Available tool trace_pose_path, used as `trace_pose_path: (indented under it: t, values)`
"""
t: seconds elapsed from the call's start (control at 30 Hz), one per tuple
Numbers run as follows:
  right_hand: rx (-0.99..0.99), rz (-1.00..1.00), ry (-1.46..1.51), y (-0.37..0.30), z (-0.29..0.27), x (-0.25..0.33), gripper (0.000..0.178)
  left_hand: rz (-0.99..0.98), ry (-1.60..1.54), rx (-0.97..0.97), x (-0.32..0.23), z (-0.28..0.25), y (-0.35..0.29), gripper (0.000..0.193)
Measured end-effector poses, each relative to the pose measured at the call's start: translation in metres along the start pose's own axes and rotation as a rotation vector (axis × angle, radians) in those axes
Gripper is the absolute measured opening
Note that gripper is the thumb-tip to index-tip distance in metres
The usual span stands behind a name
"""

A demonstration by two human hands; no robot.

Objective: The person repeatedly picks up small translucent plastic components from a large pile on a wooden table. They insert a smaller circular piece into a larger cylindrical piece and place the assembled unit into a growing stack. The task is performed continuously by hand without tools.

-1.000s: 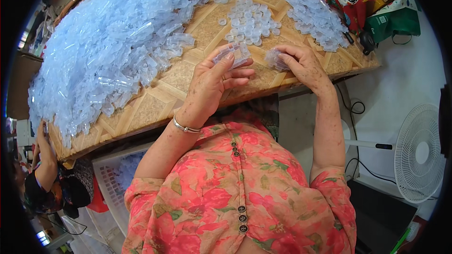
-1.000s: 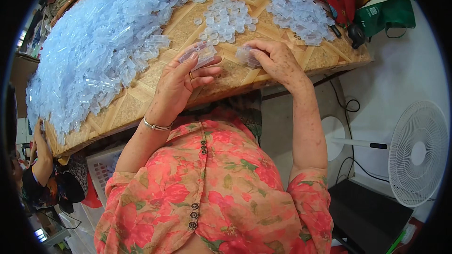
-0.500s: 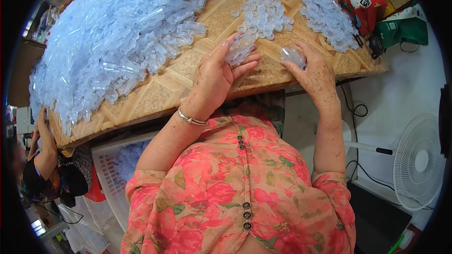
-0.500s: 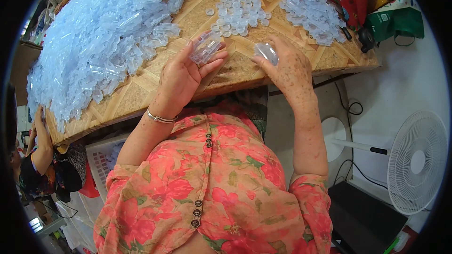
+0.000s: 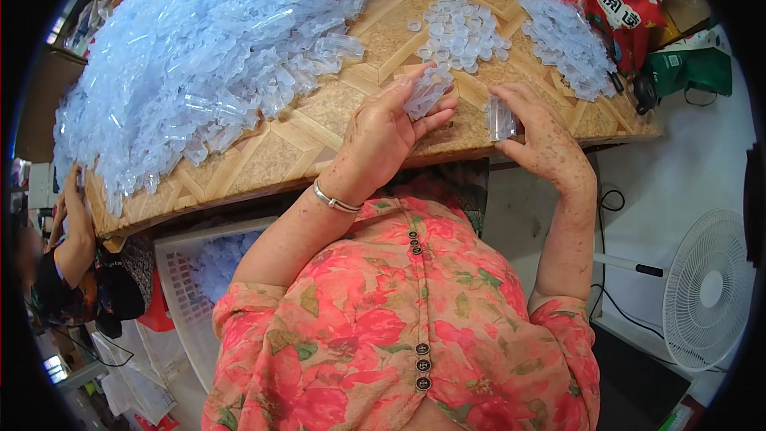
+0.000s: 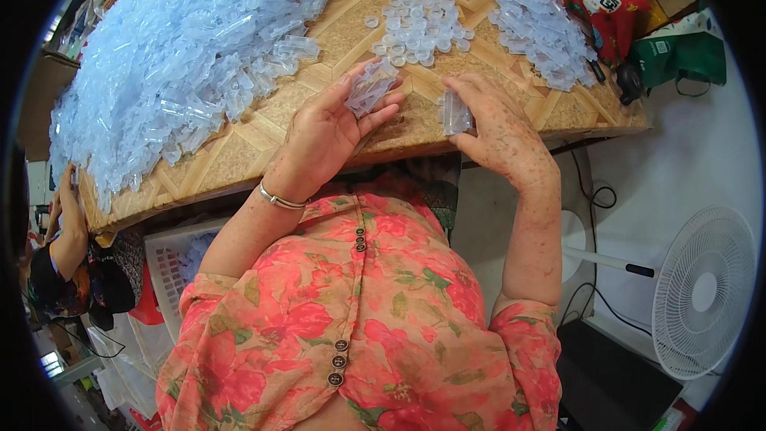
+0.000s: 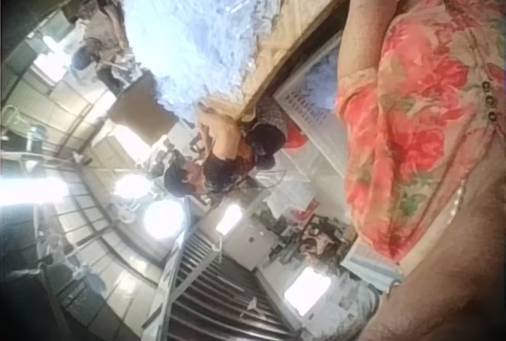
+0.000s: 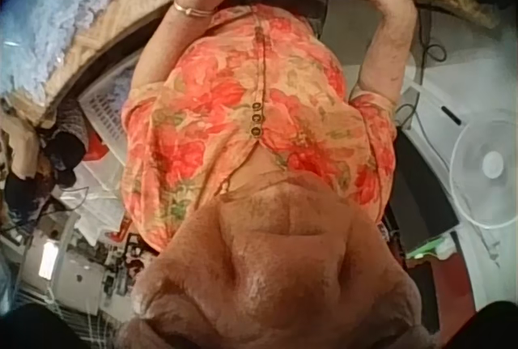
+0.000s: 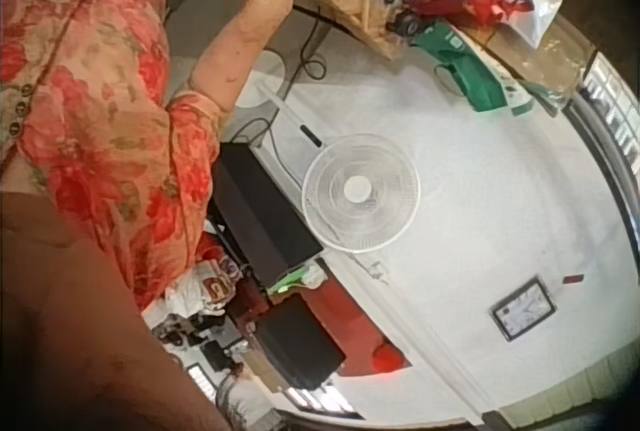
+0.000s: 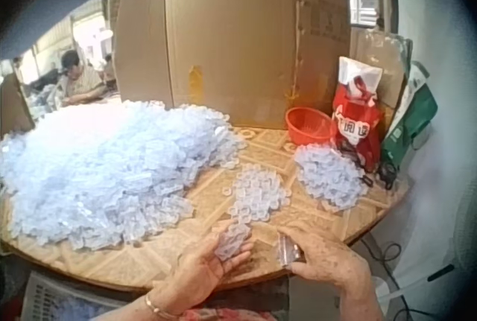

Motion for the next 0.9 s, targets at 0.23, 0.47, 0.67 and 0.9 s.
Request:
trace_pose_path:
  t: [0.23,0.47,0.67,0.9]
  values:
    - [-0.41,-0.076,0.272,0.004,-0.008,0.05,0.082,0.036,-0.001,0.055,0.002,0.012,-0.005,0.049]
    - [-0.513,-0.085,0.233,0.002,0.011,0.065,0.088,-0.001,-0.01,0.194,0.002,0.031,-0.019,0.055]
    - [-0.537,-0.128,0.193,-0.003,0.004,0.074,0.088,0.004,-0.021,0.199,-0.002,0.035,-0.026,0.055]
    - [-0.572,-0.137,0.268,-0.007,0.002,0.07,0.086,0.009,-0.051,0.232,-0.005,0.043,-0.031,0.055]
Point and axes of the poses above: each hand's wrist, its own y-axis towards the middle knuckle, its own z-axis out of the palm, x = y × z, the point moved 10 cm from there along y, towards the middle knuckle, and after that the axes turned 11 degrees about -x, right-handed, at the moved point
